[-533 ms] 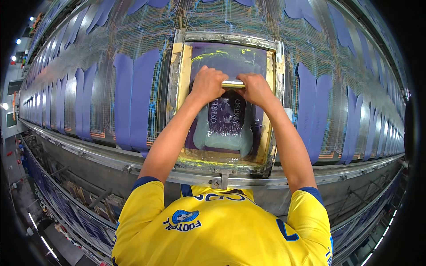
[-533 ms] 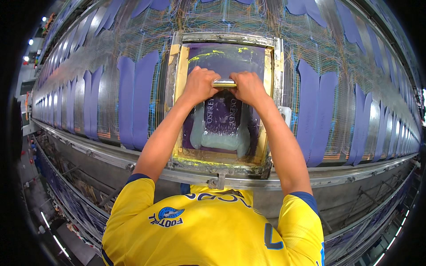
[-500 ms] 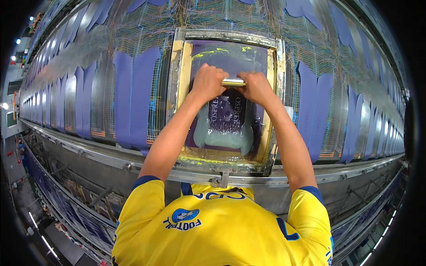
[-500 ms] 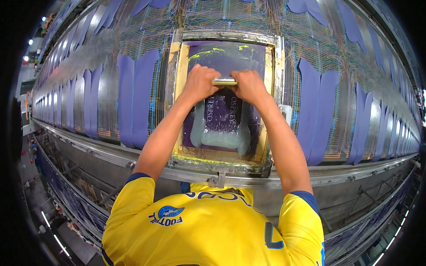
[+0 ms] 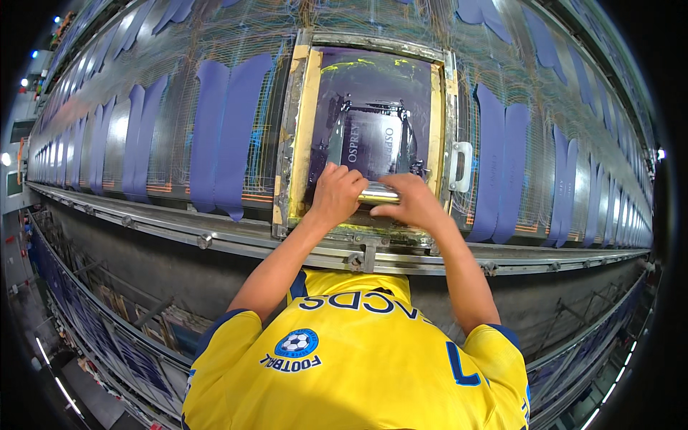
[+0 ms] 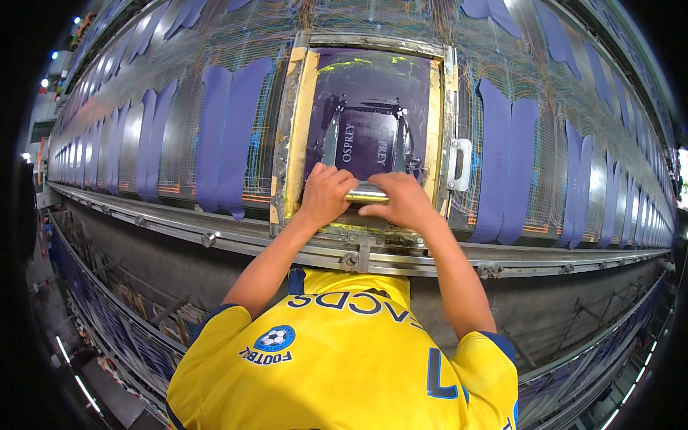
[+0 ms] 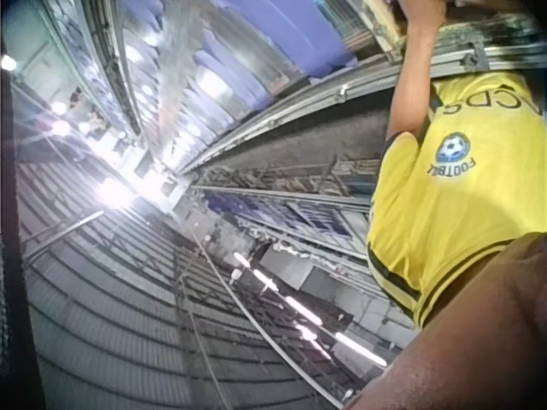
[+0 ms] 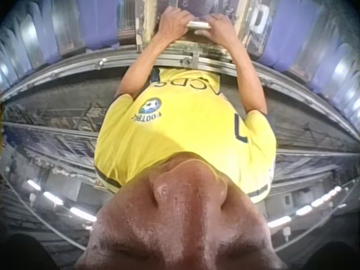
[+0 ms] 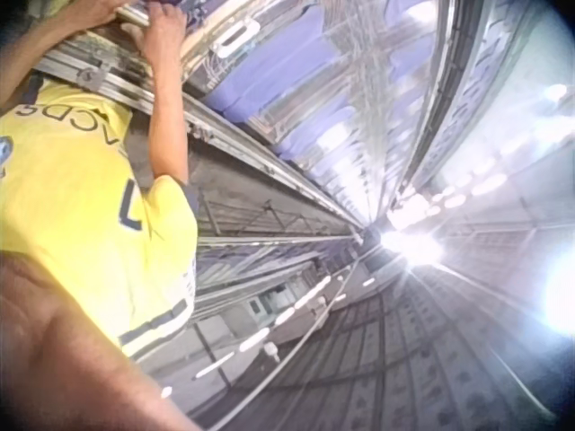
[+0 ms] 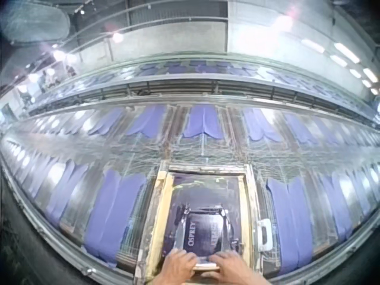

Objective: The person uses a squeegee to spread ink across a screen printing frame over a dark garment. The person repeatedly pulls the squeegee downward to transfer ink through the mesh, then lifts and repositions the squeegee to repeat the stroke.

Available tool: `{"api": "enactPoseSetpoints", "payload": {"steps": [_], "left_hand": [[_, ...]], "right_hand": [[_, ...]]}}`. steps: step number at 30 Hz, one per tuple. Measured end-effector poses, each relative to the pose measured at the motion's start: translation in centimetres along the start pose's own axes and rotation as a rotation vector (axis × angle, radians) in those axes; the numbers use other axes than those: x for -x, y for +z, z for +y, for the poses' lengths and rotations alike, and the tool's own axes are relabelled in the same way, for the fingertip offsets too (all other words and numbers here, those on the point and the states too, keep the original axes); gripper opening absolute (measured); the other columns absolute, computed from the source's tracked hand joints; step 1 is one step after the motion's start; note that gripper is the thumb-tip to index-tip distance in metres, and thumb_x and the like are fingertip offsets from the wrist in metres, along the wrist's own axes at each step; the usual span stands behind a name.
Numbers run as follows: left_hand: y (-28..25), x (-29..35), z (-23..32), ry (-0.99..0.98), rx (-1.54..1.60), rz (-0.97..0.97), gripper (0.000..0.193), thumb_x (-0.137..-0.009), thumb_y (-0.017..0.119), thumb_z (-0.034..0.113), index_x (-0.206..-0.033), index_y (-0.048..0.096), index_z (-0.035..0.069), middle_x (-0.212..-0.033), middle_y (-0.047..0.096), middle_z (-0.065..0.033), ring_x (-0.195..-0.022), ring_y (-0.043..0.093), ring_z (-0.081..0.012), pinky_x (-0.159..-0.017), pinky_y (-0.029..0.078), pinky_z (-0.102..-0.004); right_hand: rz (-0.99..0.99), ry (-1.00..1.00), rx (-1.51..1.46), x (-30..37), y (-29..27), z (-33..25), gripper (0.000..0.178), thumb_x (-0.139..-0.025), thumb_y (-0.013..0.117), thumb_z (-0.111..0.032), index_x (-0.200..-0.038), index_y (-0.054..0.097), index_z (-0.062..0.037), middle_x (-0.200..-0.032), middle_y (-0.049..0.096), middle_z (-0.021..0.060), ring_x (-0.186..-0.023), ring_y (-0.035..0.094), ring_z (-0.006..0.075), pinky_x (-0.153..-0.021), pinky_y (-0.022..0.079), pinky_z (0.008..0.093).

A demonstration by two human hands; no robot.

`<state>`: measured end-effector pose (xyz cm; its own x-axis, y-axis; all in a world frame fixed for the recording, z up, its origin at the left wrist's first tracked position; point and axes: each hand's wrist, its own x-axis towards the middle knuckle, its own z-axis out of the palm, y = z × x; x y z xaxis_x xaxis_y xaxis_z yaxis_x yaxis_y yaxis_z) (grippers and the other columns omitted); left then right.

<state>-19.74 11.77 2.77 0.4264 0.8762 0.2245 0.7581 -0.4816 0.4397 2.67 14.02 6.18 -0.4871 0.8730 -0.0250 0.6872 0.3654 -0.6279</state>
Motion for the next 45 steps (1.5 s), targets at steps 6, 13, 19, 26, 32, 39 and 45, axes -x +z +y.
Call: {"api": "enactPoseSetpoints", "payload": {"steps": [6,13,19,26,32,39,45], "left_hand": [[-0.1,-0.5,-0.7,-0.034,-0.038,-0.013,0.044,-0.062,0.083,0.013,-0.105,0.074,0.012,-0.095,0.068,-0.0012,-0.093,0.062,-0.0220,-0.086,0.042,-0.0393],[0.7,-0.5,0.3,-0.010,-0.053,0.043,0.032,-0.061,0.078,0.009,-0.092,0.073,0.013,-0.092,0.067,0.0002,-0.092,0.060,-0.0213,-0.084,0.042,-0.0385],[2.7,-1.8,2.3,-0.050,-0.030,0.091,0.021,-0.064,0.075,0.010,-0.084,0.070,0.015,-0.084,0.065,-0.0006,-0.089,0.061,-0.0212,-0.085,0.042,-0.0382],[2.6,1.0,0.0,-0.129,0.013,-0.046,0.023,-0.068,0.080,0.015,-0.090,0.074,0.015,-0.093,0.070,0.0007,-0.093,0.062,-0.0221,-0.085,0.042,-0.0393],[5.6,1.2,9.2,-0.031,0.014,0.012,0.025,-0.061,0.082,0.016,-0.083,0.072,0.013,-0.083,0.068,-0.0001,-0.081,0.062,-0.0233,-0.081,0.043,-0.0389],[6.3,4.3,9.6,0.048,-0.019,-0.235,0.032,-0.058,0.084,0.017,-0.088,0.071,0.014,-0.086,0.067,-0.0005,-0.084,0.063,-0.0203,-0.083,0.042,-0.0374],[4.7,-1.5,6.3,0.077,0.000,-0.202,0.027,-0.063,0.083,0.020,-0.086,0.071,0.013,-0.086,0.068,-0.0021,-0.084,0.065,-0.0226,-0.082,0.044,-0.0394]], "right_hand": [[0.880,0.496,0.334,-3.6,-3.5,12.3,0.034,-0.091,0.073,-0.035,-0.106,0.070,-0.0036,-0.101,0.073,0.0197,-0.099,0.068,0.0390,-0.089,0.051,0.0454],[0.702,0.499,0.012,-1.8,-4.2,16.7,0.030,-0.098,0.067,-0.033,-0.096,0.066,-0.0034,-0.079,0.067,0.0116,-0.070,0.058,0.0206,-0.067,0.047,0.0379],[0.669,0.605,-0.050,-0.2,-7.6,15.6,0.026,-0.098,0.067,-0.029,-0.096,0.065,-0.0035,-0.082,0.069,0.0129,-0.074,0.064,0.0219,-0.070,0.050,0.0397],[0.686,0.524,-0.182,0.9,-2.1,15.0,0.024,-0.098,0.065,-0.028,-0.097,0.063,-0.0036,-0.070,0.061,0.0099,-0.063,0.054,0.0187,-0.063,0.045,0.0395],[0.681,0.537,-0.282,7.5,-6.1,20.0,0.021,-0.097,0.065,-0.025,-0.095,0.062,-0.0038,-0.062,0.058,0.0086,-0.055,0.051,0.0173,-0.056,0.041,0.0381],[0.723,0.594,-0.197,7.1,-4.5,21.0,0.023,-0.098,0.065,-0.029,-0.096,0.064,-0.0057,-0.067,0.064,0.0082,-0.061,0.058,0.0189,-0.061,0.045,0.0369],[0.660,0.624,-0.143,4.7,-6.6,19.6,0.022,-0.098,0.064,-0.028,-0.098,0.065,-0.0058,-0.079,0.072,0.0139,-0.070,0.068,0.0292,-0.069,0.051,0.0404]]}}
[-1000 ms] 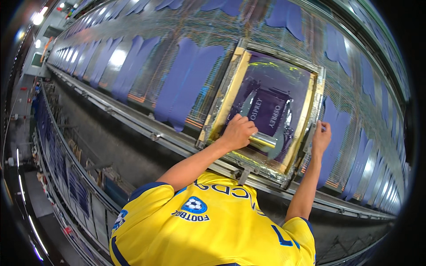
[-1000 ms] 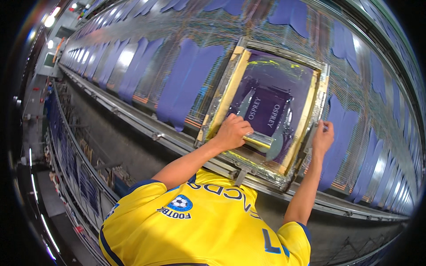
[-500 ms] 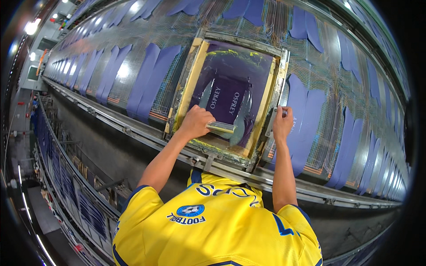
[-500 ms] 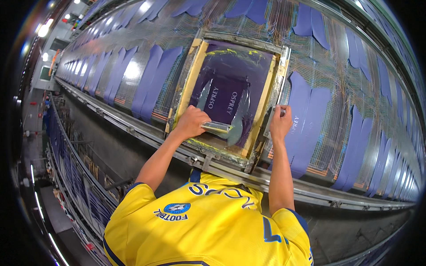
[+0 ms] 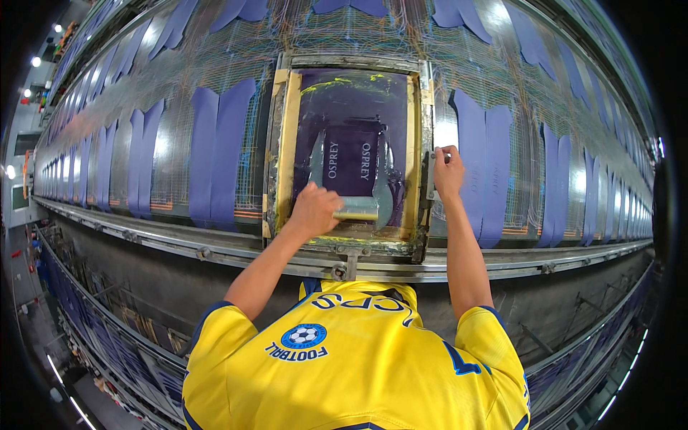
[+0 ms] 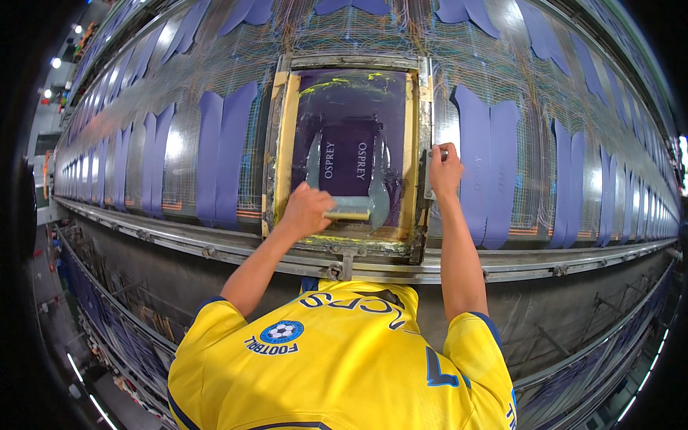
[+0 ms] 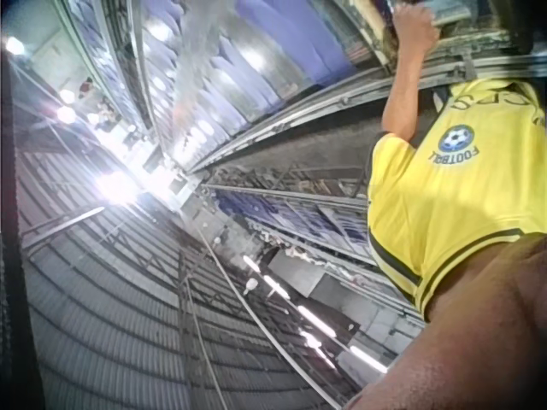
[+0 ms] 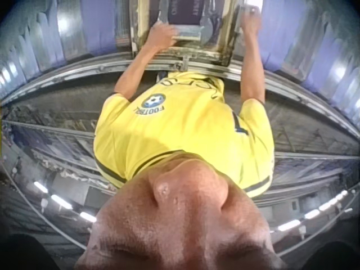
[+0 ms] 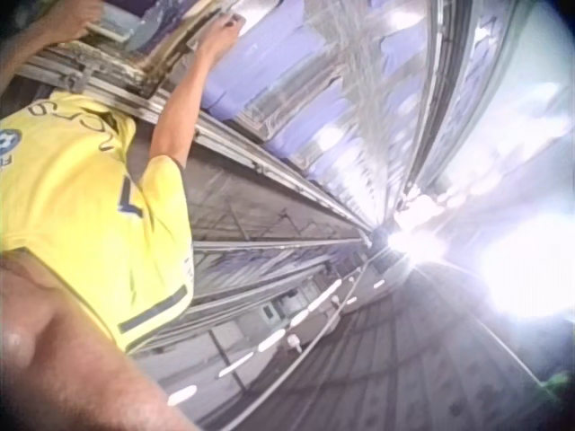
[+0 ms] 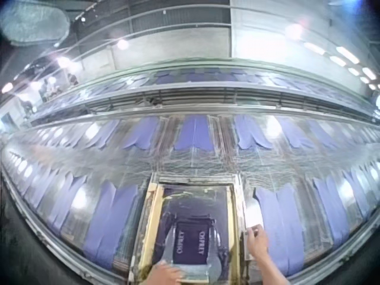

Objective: The person uses a squeegee to spread ink across a screen printing frame over a dark garment. The person repeatedly pulls the squeegee downward to transfer ink through the mesh, then lifts and repositions the squeegee to repeat the stroke.

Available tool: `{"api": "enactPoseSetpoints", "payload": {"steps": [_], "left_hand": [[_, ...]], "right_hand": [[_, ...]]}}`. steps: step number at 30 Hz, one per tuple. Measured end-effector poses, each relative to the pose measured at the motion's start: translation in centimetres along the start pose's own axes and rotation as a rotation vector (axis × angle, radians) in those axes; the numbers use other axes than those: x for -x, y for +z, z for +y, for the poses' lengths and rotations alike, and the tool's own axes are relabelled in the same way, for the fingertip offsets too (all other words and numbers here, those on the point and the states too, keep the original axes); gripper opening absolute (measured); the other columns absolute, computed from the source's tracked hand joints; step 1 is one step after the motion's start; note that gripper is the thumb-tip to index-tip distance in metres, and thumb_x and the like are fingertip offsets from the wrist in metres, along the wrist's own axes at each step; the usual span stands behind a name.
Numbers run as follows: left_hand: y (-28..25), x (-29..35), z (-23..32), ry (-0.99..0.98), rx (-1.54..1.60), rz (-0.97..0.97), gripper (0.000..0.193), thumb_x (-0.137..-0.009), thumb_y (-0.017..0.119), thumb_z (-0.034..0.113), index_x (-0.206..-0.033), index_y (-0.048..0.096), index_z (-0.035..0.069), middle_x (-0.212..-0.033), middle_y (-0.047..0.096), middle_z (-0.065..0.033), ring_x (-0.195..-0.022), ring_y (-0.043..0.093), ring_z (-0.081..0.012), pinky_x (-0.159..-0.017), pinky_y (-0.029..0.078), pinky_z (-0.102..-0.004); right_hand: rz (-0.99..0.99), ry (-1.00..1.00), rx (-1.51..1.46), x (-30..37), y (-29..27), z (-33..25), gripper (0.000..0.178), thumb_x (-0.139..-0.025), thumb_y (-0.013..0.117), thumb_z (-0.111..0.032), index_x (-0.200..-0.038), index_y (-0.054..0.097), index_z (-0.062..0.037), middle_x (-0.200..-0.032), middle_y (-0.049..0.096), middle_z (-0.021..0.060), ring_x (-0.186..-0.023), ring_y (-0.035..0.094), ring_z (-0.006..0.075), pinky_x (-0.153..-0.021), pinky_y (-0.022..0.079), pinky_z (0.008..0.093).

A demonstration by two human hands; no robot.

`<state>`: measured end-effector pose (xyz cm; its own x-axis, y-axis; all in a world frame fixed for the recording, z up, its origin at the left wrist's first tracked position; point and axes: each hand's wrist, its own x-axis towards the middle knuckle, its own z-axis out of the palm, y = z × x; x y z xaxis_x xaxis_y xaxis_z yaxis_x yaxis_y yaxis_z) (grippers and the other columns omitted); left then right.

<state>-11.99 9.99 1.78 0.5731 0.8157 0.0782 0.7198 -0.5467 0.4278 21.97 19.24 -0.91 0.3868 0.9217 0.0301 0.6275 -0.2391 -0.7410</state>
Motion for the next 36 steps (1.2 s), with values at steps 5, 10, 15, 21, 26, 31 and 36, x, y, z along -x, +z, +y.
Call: {"api": "enactPoseSetpoints", "payload": {"steps": [5,10,15,21,26,31,36], "left_hand": [[-2.8,-10.9,-4.4,0.037,-0.099,0.043,0.025,-0.068,0.083,0.028,-0.087,0.073,0.015,-0.082,0.070,-0.0031,-0.082,0.067,-0.0258,-0.075,0.043,-0.0419],[-3.5,-15.1,-8.6,0.034,-0.070,0.143,0.026,-0.075,0.082,0.038,-0.080,0.072,0.013,-0.085,0.071,-0.0046,-0.082,0.067,-0.0278,-0.076,0.046,-0.0436],[1.0,-10.5,-0.7,0.126,-0.119,0.233,0.028,-0.067,0.081,0.020,-0.091,0.069,0.014,-0.092,0.066,-0.0042,-0.084,0.062,-0.0264,-0.075,0.044,-0.0419],[3.3,-3.9,16.8,0.158,-0.151,0.003,0.028,-0.072,0.071,0.000,-0.097,0.070,0.012,-0.105,0.071,-0.0012,-0.105,0.063,-0.0221,-0.095,0.043,-0.0411],[5.2,-8.3,26.3,0.391,-0.192,-0.099,0.024,-0.075,0.073,0.001,-0.095,0.073,0.015,-0.107,0.072,0.0048,-0.124,0.058,-0.0186,-0.106,0.034,-0.0454],[11.4,-10.4,31.5,0.553,-0.071,-0.200,0.026,-0.075,0.078,0.003,-0.093,0.073,0.021,-0.112,0.072,0.0086,-0.135,0.052,-0.0191,-0.108,0.026,-0.0506],[11.9,-9.2,32.5,0.459,-0.110,-0.265,0.031,-0.074,0.080,0.002,-0.097,0.074,0.022,-0.112,0.072,0.0097,-0.141,0.047,-0.0199,-0.110,0.023,-0.0524]], "right_hand": [[-0.054,-0.101,0.111,0.7,-3.3,0.5,0.029,-0.100,0.062,-0.023,-0.122,0.063,-0.0047,-0.088,0.071,0.0182,-0.076,0.067,0.0315,-0.072,0.051,0.0423],[-0.032,-0.025,0.066,7.6,-7.3,3.9,0.031,-0.098,0.061,-0.012,-0.128,0.062,-0.0021,-0.100,0.067,0.0160,-0.090,0.064,0.0341,-0.081,0.051,0.0437],[0.053,-0.165,0.259,15.0,-16.6,14.1,0.030,-0.096,0.065,-0.011,-0.125,0.064,-0.0041,-0.113,0.066,0.0159,-0.107,0.061,0.0352,-0.096,0.046,0.0452],[0.171,-0.244,0.332,19.3,-25.6,23.2,0.026,-0.095,0.066,-0.015,-0.118,0.067,-0.0053,-0.114,0.067,0.0149,-0.110,0.061,0.0337,-0.095,0.046,0.0445],[0.177,-0.272,0.276,21.0,-30.9,28.9,0.020,-0.094,0.067,-0.015,-0.111,0.069,-0.0058,-0.108,0.067,0.0122,-0.105,0.063,0.0318,-0.093,0.046,0.0442],[0.154,-0.323,0.221,24.5,-34.7,30.6,0.015,-0.094,0.067,-0.013,-0.106,0.069,-0.0051,-0.103,0.067,0.0118,-0.100,0.063,0.0324,-0.088,0.047,0.0433],[0.150,-0.338,0.114,24.2,-37.2,32.5,0.013,-0.093,0.067,-0.012,-0.103,0.070,-0.0039,-0.104,0.067,0.0135,-0.101,0.063,0.0342,-0.089,0.047,0.0441]]}}
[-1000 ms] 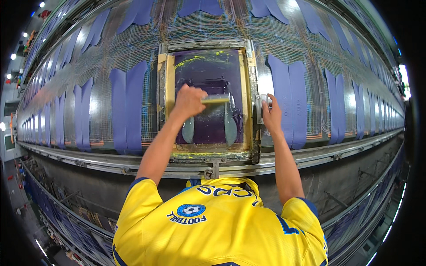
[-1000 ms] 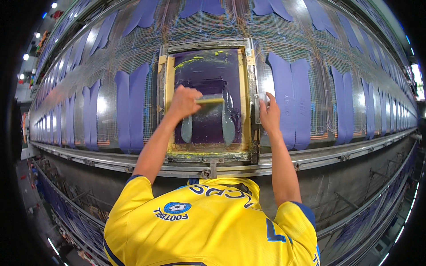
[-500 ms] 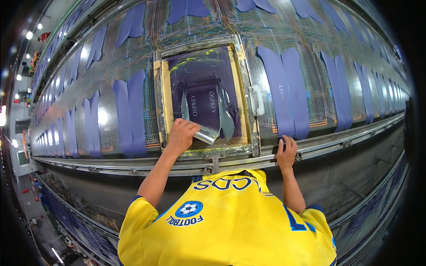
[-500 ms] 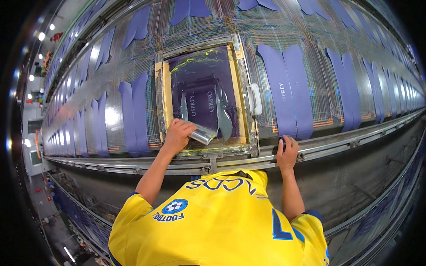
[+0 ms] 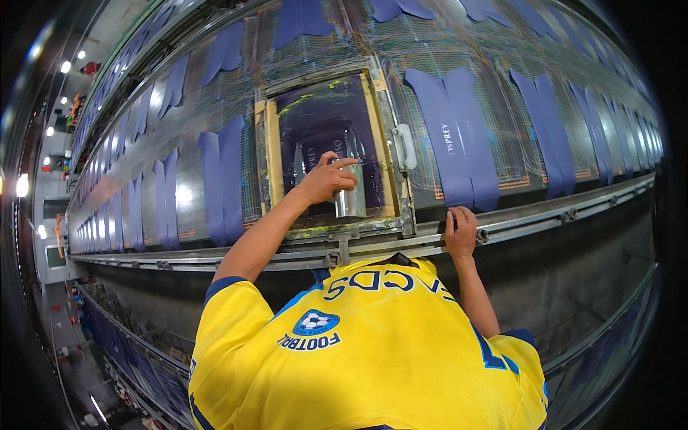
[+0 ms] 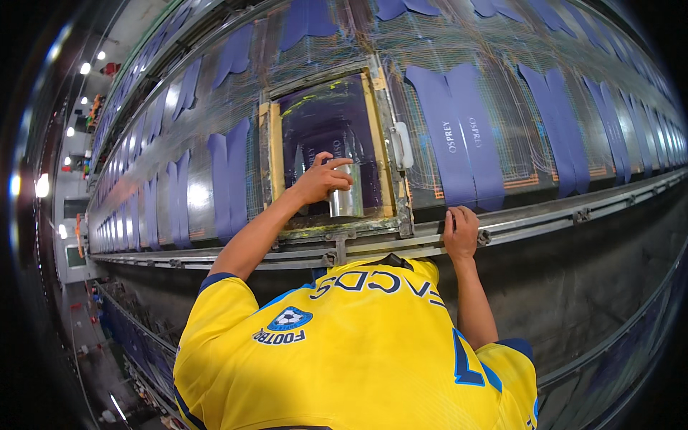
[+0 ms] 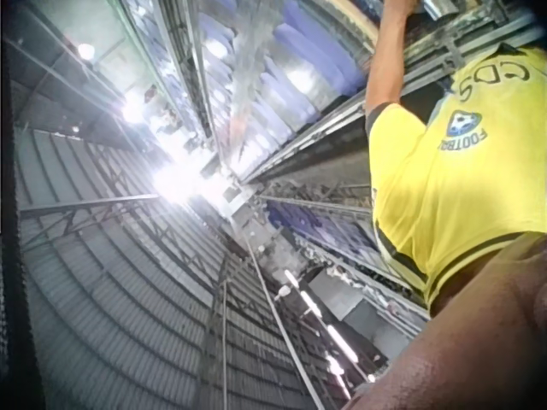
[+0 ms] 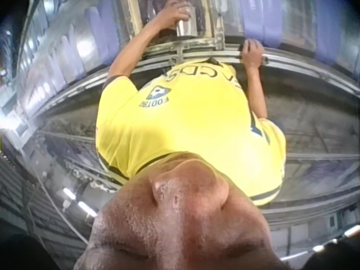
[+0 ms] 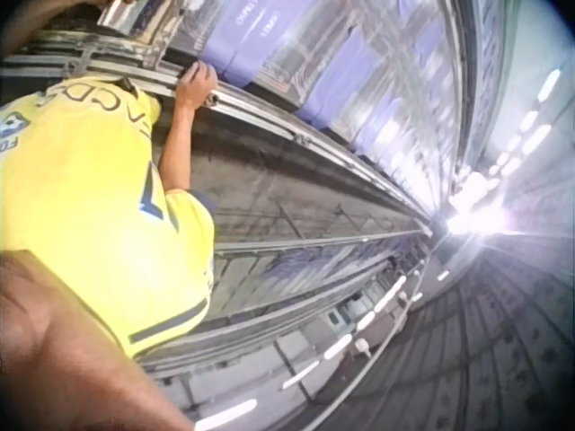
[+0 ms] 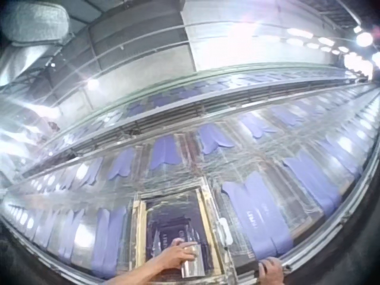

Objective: The person uses a squeegee to spread ink across a screen printing frame over a dark garment. The person repeatedly pulls the squeegee downward to transfer ink through the mesh, then lifts and repositions the squeegee to repeat the stroke.

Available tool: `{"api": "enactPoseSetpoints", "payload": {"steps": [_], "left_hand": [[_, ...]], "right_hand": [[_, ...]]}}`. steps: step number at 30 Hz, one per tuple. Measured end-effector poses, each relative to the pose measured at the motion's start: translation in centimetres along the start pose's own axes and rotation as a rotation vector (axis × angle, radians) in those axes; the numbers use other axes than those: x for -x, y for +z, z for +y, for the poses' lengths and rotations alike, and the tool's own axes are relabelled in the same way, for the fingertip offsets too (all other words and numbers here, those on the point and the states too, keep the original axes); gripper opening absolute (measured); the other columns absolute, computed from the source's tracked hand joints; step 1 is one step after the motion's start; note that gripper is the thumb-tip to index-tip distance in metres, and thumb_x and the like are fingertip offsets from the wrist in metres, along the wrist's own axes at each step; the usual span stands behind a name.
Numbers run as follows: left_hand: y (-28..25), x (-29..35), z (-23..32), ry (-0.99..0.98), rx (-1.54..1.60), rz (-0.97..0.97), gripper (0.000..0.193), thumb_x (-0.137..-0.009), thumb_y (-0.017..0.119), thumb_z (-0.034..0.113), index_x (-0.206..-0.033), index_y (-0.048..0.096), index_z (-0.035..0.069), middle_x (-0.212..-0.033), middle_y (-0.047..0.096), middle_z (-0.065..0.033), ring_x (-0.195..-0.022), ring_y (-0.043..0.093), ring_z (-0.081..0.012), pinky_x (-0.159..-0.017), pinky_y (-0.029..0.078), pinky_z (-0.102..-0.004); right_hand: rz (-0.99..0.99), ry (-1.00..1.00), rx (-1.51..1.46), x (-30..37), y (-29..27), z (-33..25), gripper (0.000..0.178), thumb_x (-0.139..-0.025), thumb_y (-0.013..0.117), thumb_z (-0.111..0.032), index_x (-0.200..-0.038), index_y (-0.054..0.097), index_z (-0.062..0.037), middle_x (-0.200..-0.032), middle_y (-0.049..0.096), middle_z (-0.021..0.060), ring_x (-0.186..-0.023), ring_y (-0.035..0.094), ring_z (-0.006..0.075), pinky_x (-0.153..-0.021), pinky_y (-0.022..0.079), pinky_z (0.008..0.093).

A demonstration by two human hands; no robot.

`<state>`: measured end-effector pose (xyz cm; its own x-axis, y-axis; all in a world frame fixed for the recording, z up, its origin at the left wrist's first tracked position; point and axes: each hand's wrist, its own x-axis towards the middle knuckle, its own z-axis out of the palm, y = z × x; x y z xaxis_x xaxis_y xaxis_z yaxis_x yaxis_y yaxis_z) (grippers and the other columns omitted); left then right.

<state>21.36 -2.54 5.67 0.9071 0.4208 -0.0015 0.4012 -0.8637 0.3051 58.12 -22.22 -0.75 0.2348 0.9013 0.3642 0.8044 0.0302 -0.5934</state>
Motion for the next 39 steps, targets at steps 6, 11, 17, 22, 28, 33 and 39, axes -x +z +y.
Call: {"api": "enactPoseSetpoints", "payload": {"steps": [6,11,17,22,28,33,39], "left_hand": [[-2.4,5.8,1.2,-0.504,-0.065,0.054,0.019,-0.076,0.081,0.019,-0.093,0.073,0.016,-0.096,0.075,-0.0026,-0.103,0.069,-0.0282,-0.090,0.048,-0.0447],[-2.9,7.1,3.8,-1.236,-0.034,0.200,0.032,-0.077,0.076,0.032,-0.096,0.072,0.007,-0.087,0.074,-0.0162,-0.087,0.071,-0.0396,-0.076,0.054,-0.0539],[-0.4,7.8,2.6,-1.523,-0.052,0.388,0.034,-0.074,0.076,0.032,-0.089,0.069,0.002,-0.085,0.072,-0.0207,-0.087,0.069,-0.0443,-0.077,0.054,-0.0517],[-0.2,4.0,3.9,-1.552,0.040,0.414,0.027,-0.080,0.074,0.028,-0.094,0.067,0.006,-0.090,0.073,-0.0161,-0.093,0.070,-0.0404,-0.084,0.053,-0.0513],[-5.1,5.5,-3.1,-0.722,0.123,0.273,0.022,-0.078,0.075,0.019,-0.097,0.070,0.009,-0.091,0.072,-0.0118,-0.088,0.067,-0.0354,-0.077,0.050,-0.0502],[-7.8,5.6,-16.4,-0.431,-0.035,0.286,0.030,-0.076,0.071,0.011,-0.105,0.068,0.013,-0.097,0.070,-0.0042,-0.095,0.064,-0.0276,-0.081,0.045,-0.0424],[-9.3,6.7,-28.0,-0.483,0.110,0.288,0.022,-0.078,0.075,0.017,-0.099,0.069,0.013,-0.095,0.069,-0.0044,-0.093,0.064,-0.0294,-0.083,0.048,-0.0435]], "right_hand": [[-0.045,0.033,0.055,0.4,0.1,0.6,0.014,-0.095,0.066,-0.015,-0.104,0.071,-0.0055,-0.109,0.069,0.0121,-0.104,0.063,0.0323,-0.091,0.046,0.0446],[-0.070,0.027,0.076,0.4,0.2,0.8,0.015,-0.096,0.066,-0.017,-0.105,0.072,-0.0064,-0.110,0.069,0.0114,-0.107,0.063,0.0306,-0.093,0.045,0.0436],[-0.058,0.013,0.106,-0.1,0.7,0.5,0.014,-0.095,0.067,-0.016,-0.105,0.072,-0.0071,-0.110,0.068,0.0104,-0.107,0.063,0.0299,-0.092,0.045,0.0429],[-0.057,0.020,0.110,-1.5,2.4,-2.0,0.015,-0.094,0.067,-0.016,-0.105,0.072,-0.0070,-0.111,0.068,0.0108,-0.107,0.063,0.0302,-0.092,0.045,0.0429],[-0.010,0.096,-0.034,-4.5,4.1,-3.3,0.015,-0.094,0.067,-0.011,-0.107,0.071,-0.0041,-0.108,0.069,0.0120,-0.104,0.064,0.0310,-0.092,0.047,0.0423],[-0.181,0.072,-0.416,-18.4,12.1,-15.3,0.024,-0.093,0.069,-0.009,-0.115,0.068,0.0007,-0.107,0.070,0.0167,-0.098,0.069,0.0298,-0.089,0.053,0.0367],[-0.498,-0.342,-0.271,-32.1,26.4,-28.7,0.047,-0.087,0.076,-0.026,-0.128,0.064,-0.0071,-0.124,0.066,0.0158,-0.119,0.059,0.0371,-0.099,0.049,0.0463]]}}
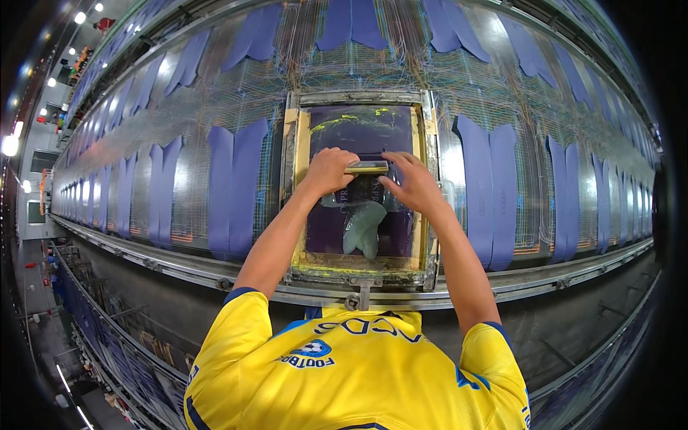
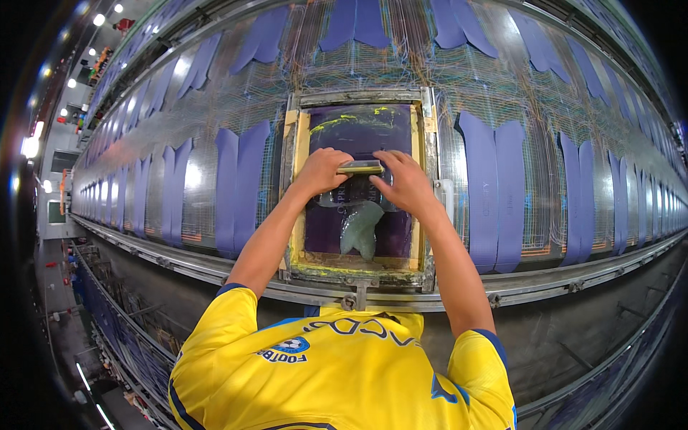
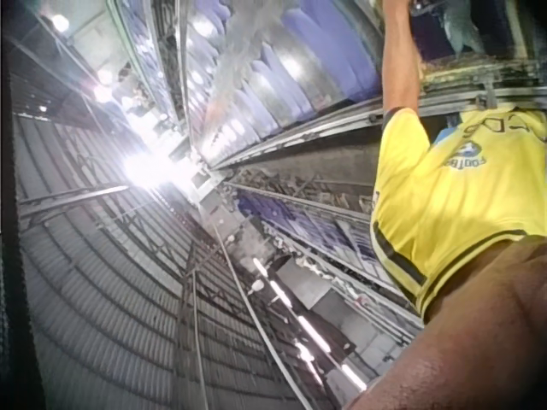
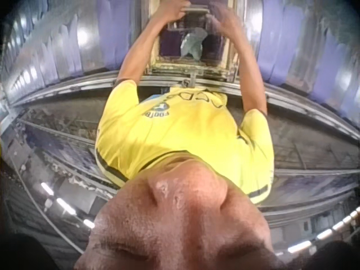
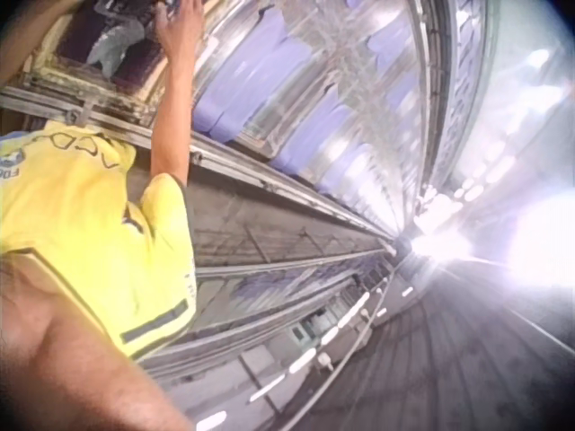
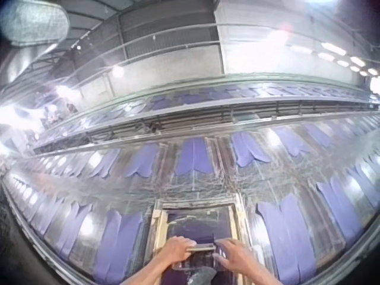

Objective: The person uses a squeegee to spread ink across a screen printing frame over a dark garment. The person repeatedly pulls the squeegee downward to transfer ink through the mesh, then lifts and repositions the squeegee to repeat the stroke.

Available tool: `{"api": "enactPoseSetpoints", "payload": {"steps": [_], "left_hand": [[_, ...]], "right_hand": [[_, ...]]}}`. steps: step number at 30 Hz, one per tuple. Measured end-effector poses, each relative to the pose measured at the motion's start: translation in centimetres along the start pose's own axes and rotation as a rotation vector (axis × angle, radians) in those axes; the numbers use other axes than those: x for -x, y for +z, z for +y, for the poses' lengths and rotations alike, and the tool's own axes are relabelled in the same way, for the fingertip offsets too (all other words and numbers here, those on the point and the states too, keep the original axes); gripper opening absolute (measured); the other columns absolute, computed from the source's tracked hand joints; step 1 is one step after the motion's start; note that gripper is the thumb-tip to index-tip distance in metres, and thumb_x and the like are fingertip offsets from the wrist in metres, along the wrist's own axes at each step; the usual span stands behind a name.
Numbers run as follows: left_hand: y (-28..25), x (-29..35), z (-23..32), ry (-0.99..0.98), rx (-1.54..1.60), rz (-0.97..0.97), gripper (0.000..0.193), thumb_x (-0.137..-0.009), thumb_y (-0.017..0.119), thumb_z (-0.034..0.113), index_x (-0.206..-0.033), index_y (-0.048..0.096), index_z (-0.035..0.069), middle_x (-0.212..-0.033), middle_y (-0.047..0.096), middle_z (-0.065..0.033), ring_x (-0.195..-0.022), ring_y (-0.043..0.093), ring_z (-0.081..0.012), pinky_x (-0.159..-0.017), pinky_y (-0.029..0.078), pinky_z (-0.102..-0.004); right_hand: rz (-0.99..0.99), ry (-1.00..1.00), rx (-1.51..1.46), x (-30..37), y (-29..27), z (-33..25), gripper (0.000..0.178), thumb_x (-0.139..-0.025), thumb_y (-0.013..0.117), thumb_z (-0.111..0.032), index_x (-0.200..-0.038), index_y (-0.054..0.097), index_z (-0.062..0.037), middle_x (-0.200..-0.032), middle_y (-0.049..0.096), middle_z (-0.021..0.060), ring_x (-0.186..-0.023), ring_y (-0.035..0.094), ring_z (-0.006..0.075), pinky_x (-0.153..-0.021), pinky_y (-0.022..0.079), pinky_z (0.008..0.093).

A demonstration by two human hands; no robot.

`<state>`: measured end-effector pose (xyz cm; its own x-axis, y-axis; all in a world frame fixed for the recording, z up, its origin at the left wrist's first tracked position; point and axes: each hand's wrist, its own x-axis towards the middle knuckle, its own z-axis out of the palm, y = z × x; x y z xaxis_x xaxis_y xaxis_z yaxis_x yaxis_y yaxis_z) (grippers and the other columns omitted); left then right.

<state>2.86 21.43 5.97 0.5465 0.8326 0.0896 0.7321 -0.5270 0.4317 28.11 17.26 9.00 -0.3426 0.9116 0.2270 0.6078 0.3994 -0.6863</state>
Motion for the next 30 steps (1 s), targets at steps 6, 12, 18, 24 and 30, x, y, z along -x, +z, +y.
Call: {"api": "enactPoseSetpoints", "payload": {"steps": [6,12,18,24,30], "left_hand": [[2.4,-2.4,-15.4,0.058,0.035,0.076,0.018,-0.076,0.078,0.018,-0.089,0.069,0.011,-0.087,0.068,-0.0068,-0.088,0.065,-0.0312,-0.078,0.050,-0.0436],[3.2,-2.6,-16.8,0.080,0.035,0.215,0.013,-0.072,0.075,0.014,-0.079,0.065,0.010,-0.081,0.066,-0.0061,-0.082,0.065,-0.0299,-0.074,0.052,-0.0438],[5.4,12.9,-9.8,0.070,0.034,0.127,0.019,-0.066,0.079,0.014,-0.080,0.067,0.012,-0.076,0.062,-0.0038,-0.076,0.062,-0.0241,-0.075,0.047,-0.0382],[3.5,12.9,-9.7,0.090,0.031,-0.036,0.025,-0.068,0.083,0.023,-0.085,0.068,0.014,-0.081,0.065,-0.0018,-0.085,0.063,-0.0206,-0.086,0.041,-0.0397],[3.7,3.0,-16.3,0.081,-0.098,0.122,0.022,-0.069,0.081,0.023,-0.083,0.067,0.015,-0.080,0.066,-0.0023,-0.083,0.064,-0.0240,-0.081,0.041,-0.0405]], "right_hand": [[-0.337,-0.008,0.321,-14.3,11.8,4.1,0.032,-0.081,0.078,-0.021,-0.108,0.068,-0.0071,-0.102,0.071,0.0136,-0.103,0.063,0.0340,-0.092,0.048,0.0457],[-0.200,0.011,0.354,-14.4,15.4,5.0,0.025,-0.074,0.078,-0.010,-0.096,0.066,-0.0068,-0.092,0.070,0.0158,-0.097,0.064,0.0346,-0.087,0.047,0.0468],[-0.302,-0.058,0.309,-0.1,18.7,-2.1,0.041,-0.063,0.078,-0.004,-0.103,0.067,-0.0050,-0.096,0.068,0.0117,-0.101,0.064,0.0293,-0.095,0.046,0.0427],[-0.463,-0.001,0.304,-0.8,17.0,-3.4,0.026,-0.071,0.077,-0.008,-0.094,0.065,-0.0084,-0.088,0.070,0.0112,-0.093,0.066,0.0298,-0.090,0.046,0.0425],[-0.386,0.031,0.369,-11.9,16.9,2.7,0.025,-0.081,0.081,-0.021,-0.100,0.070,-0.0088,-0.087,0.071,0.0185,-0.087,0.066,0.0399,-0.082,0.052,0.0478]]}}
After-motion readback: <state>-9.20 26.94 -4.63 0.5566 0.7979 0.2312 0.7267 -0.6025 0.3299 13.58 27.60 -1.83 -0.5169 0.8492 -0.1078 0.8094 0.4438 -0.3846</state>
